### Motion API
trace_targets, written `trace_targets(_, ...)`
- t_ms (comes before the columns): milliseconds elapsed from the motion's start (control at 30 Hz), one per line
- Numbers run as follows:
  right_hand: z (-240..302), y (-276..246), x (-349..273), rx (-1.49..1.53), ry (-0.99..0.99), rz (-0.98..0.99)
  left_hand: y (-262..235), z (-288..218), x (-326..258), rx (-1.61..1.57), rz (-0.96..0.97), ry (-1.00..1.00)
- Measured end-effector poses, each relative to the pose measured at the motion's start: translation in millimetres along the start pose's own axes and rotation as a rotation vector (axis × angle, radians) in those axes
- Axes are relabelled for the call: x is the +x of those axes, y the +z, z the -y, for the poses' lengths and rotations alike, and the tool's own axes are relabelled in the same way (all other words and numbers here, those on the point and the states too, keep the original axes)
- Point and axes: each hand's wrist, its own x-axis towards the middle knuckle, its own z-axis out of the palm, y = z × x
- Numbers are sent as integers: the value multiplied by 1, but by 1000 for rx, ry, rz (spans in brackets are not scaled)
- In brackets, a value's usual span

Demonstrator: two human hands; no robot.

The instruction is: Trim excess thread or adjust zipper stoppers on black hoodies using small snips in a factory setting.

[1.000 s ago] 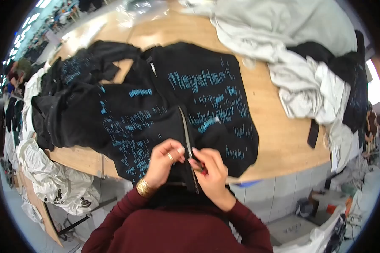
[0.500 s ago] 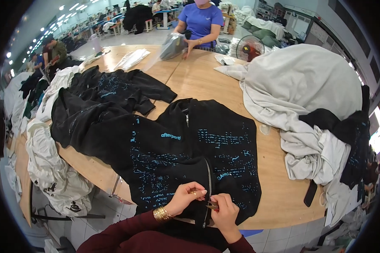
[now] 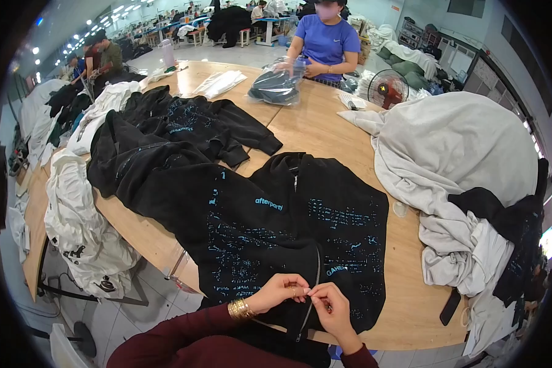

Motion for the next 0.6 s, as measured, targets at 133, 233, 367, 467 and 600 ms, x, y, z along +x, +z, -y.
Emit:
trace_targets(133, 4, -6, 5, 133, 101, 80, -2, 2, 2, 27, 11, -29)
trace_targets(233, 12, -6, 6, 231, 123, 107, -2, 9, 1, 53, 1, -17)
trace_targets(367, 14, -10, -3, 297, 235, 89, 5, 12, -4, 93, 7, -2)
trace_targets(467, 5, -8, -11, 307, 200, 39, 10, 21, -1, 48, 3, 11)
trace_targets(600, 18, -1, -1, -397, -60, -106, 7, 5, -3, 125, -63, 68)
